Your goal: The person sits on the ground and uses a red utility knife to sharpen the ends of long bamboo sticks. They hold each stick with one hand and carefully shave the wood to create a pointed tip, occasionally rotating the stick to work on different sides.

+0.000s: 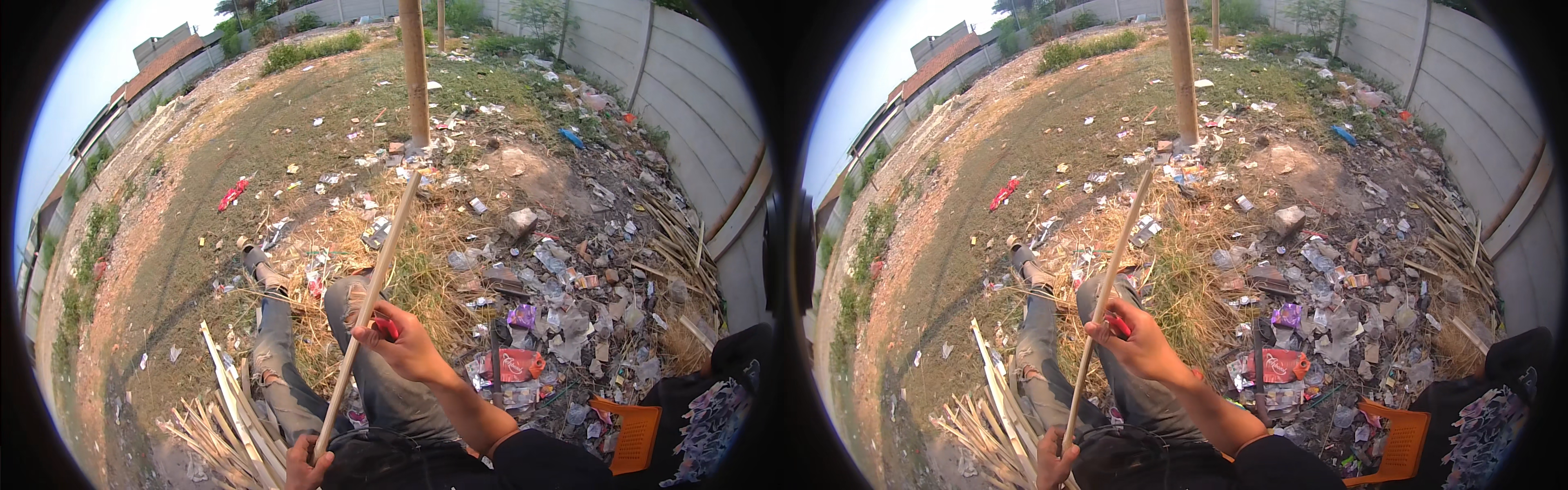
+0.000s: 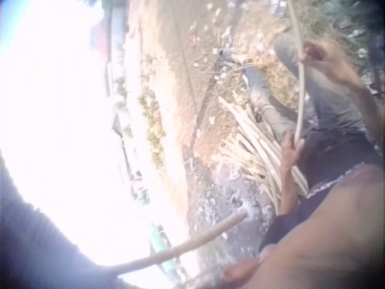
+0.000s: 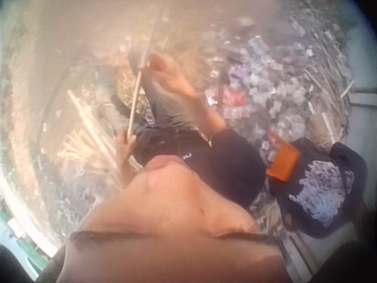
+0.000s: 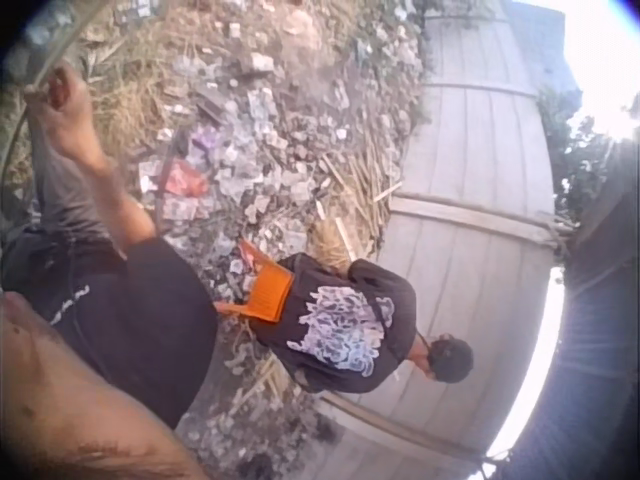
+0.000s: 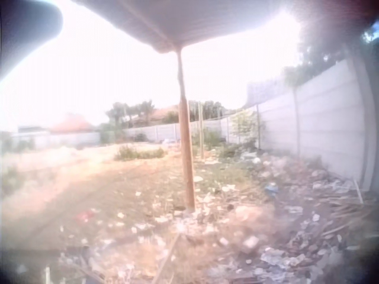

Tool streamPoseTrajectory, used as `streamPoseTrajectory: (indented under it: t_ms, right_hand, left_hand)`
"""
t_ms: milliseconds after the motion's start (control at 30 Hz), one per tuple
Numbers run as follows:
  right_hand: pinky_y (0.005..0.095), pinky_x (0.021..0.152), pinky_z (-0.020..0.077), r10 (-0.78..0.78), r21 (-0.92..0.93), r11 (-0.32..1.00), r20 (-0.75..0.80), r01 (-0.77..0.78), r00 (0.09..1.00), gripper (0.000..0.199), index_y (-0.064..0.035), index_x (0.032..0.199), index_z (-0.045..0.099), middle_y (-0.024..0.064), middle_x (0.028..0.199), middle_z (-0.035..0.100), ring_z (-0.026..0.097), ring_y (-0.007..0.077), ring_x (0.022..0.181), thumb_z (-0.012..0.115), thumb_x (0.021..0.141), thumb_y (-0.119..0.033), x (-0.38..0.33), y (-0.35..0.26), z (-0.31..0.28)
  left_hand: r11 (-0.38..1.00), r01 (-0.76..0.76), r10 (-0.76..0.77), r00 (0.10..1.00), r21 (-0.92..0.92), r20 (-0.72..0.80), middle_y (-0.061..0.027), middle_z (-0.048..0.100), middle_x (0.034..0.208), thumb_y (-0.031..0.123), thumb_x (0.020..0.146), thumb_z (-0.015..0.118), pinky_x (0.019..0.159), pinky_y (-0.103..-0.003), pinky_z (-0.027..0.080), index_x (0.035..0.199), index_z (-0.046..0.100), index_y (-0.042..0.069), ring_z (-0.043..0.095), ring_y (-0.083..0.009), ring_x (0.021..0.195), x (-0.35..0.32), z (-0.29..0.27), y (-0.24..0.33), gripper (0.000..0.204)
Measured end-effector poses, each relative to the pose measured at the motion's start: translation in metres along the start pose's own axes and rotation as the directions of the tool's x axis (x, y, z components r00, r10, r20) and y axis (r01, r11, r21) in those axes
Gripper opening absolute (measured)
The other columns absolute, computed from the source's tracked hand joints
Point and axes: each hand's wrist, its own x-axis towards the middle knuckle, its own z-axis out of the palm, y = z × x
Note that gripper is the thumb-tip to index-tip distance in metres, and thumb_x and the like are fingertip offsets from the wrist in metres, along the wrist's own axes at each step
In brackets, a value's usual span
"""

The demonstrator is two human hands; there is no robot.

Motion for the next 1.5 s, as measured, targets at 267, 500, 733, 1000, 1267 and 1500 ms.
streamPoseTrajectory:
  t_ms: [267,500,733,1000,1267,1500]
  right_hand:
    - [0.0278,0.085,0.0511,-0.068,0.007,0.998,0.018,0.068,0.998,0.042,-0.0006,0.124,0.066,0.0006,0.103,0.066,0.059,0.0082,0.093,0.075,0.103,-0.035,-0.009,-0.014,-0.001]
    - [0.0288,0.083,0.0508,-0.129,-0.049,0.99,0.033,0.13,0.991,0.051,-0.0006,0.128,0.066,0.005,0.099,0.07,0.06,0.01,0.091,0.07,0.104,-0.045,-0.02,-0.009,-0.004]
    - [0.0288,0.077,0.0501,-0.07,-0.07,0.995,0.088,0.076,0.994,0.049,-0.0015,0.126,0.065,0.0034,0.094,0.069,0.059,0.0091,0.085,0.069,0.105,-0.045,-0.032,-0.025,0.006]
    - [0.0248,0.074,0.0464,-0.127,-0.072,0.988,0.144,0.138,0.981,0.042,-0.0026,0.125,0.064,-0.0032,0.09,0.06,0.052,0.0045,0.082,0.069,0.106,-0.04,-0.024,-0.02,0.026]
    - [0.0272,0.074,0.0478,-0.193,0.061,0.981,0.223,0.184,0.955,0.036,0.0002,0.12,0.063,0.0016,0.092,0.063,0.053,0.0071,0.082,0.07,0.107,-0.032,0.011,-0.007,0.045]
    - [0.0264,0.073,0.0457,-0.095,-0.034,0.994,0.262,0.107,0.96,0.042,0.0012,0.124,0.063,-0.0008,0.093,0.061,0.051,0.0058,0.083,0.071,0.105,-0.036,0.065,-0.029,0.052]
  left_hand:
    - [0.998,-0.055,0.057,0.997,0.035,-0.056,-0.009,0.07,0.109,0.019,0.097,0.077,0.081,-0.036,0.056,0.136,0.063,0.002,0.067,-0.0215,0.093,-0.011,-0.004,-0.029,0.045]
    - [0.985,0.043,-0.046,0.999,0.165,0.013,-0.0137,0.07,0.128,0.014,0.098,0.077,0.099,-0.039,0.054,0.143,0.061,-0.002,0.065,-0.0248,0.116,-0.028,-0.011,0.001,0.051]
    - [0.999,0.012,-0.017,0.995,-0.048,-0.094,-0.0132,0.07,0.129,0.009,0.096,0.079,0.1,-0.037,0.053,0.15,0.055,-0.005,0.065,-0.0221,0.117,-0.054,-0.001,0.018,0.06]
    - [0.975,-0.028,0.008,0.996,-0.221,-0.09,-0.0106,0.072,0.125,0.01,0.098,0.077,0.09,-0.03,0.054,0.151,0.055,-0.004,0.066,-0.0193,0.109,-0.061,-0.009,0.029,0.059]
    - [0.928,-0.045,0.021,0.998,-0.371,-0.067,-0.0047,0.068,0.109,0.014,0.091,0.079,0.072,-0.023,0.048,0.149,0.048,-0.01,0.06,-0.0067,0.081,-0.047,-0.024,0.073,0.07]
    - [0.958,-0.025,0.022,1.0,-0.284,-0.012,-0.0022,0.069,0.096,0.011,0.092,0.08,0.072,-0.025,0.05,0.146,0.055,-0.003,0.062,-0.0061,0.08,0.006,-0.062,0.076,0.061]
